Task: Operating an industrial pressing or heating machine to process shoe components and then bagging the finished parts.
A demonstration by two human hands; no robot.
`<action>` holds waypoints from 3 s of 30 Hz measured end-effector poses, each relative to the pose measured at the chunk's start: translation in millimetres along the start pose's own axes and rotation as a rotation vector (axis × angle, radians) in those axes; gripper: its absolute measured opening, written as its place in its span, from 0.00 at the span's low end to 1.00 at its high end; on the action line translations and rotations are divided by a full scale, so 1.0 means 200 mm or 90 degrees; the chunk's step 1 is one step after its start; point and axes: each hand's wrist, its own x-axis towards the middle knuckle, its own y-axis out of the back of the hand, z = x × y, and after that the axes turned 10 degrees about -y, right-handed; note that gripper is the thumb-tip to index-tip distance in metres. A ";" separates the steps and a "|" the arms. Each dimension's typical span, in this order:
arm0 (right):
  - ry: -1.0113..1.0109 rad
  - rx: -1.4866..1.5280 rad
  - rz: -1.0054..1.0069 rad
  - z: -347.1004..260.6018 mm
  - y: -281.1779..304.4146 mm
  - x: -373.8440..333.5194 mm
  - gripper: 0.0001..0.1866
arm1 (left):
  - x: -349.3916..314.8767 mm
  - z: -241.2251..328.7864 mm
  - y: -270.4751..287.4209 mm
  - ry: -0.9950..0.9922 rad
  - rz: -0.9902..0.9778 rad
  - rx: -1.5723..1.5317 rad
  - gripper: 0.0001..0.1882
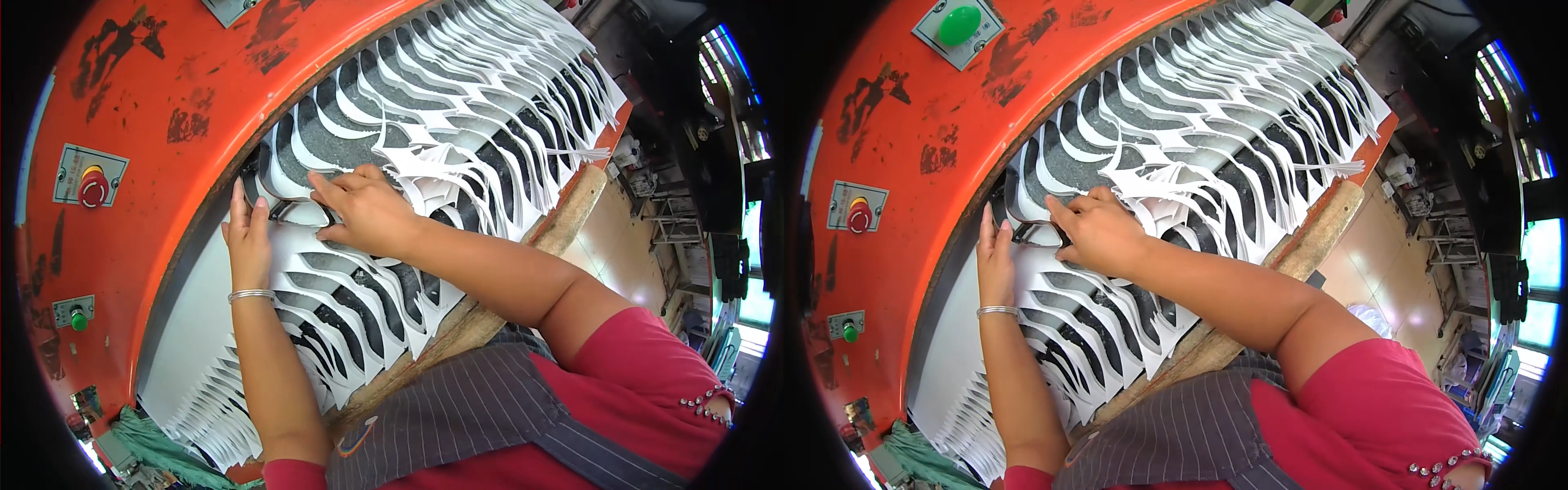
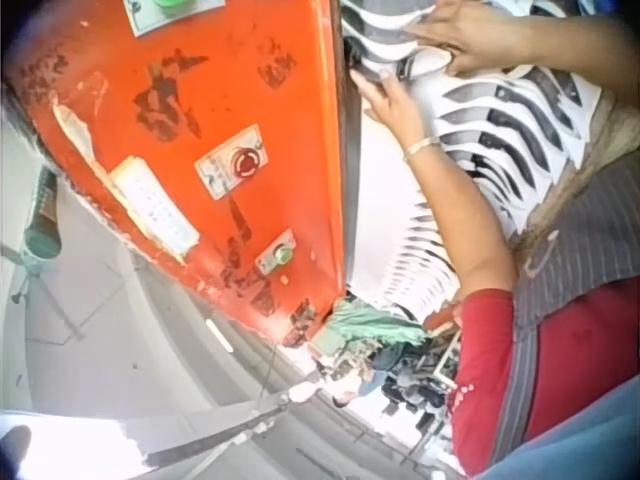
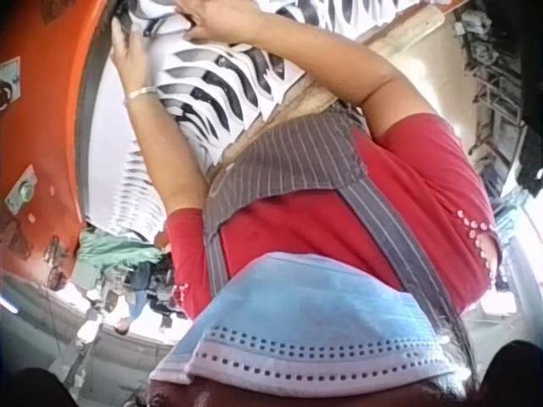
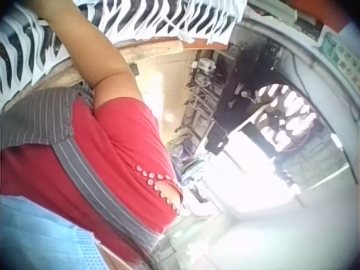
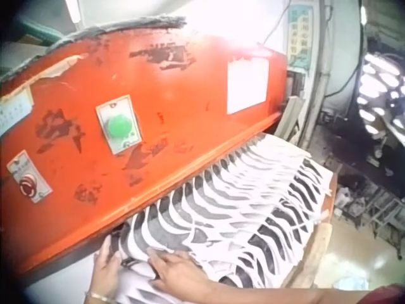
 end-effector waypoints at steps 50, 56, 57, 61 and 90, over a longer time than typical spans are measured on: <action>0.199 -0.138 -0.168 -0.33 0.16 -1.14 0.21 | -1.97 1.56 0.09 -0.551 0.072 -0.195 0.13; 0.190 -0.156 -0.180 -0.35 0.19 -1.10 0.19 | -1.95 1.43 0.22 -0.723 0.214 -0.026 0.09; 0.191 -0.150 -0.190 -0.35 0.20 -1.08 0.19 | -1.90 1.41 0.29 -0.738 0.162 -0.038 0.09; 0.175 -0.168 -0.335 -0.39 0.28 -1.01 0.19 | -1.61 1.29 0.41 -0.862 0.218 -0.091 0.08; -0.076 0.166 -0.355 -0.37 0.61 -0.21 0.21 | -0.68 0.32 -0.09 0.026 0.026 -0.338 0.40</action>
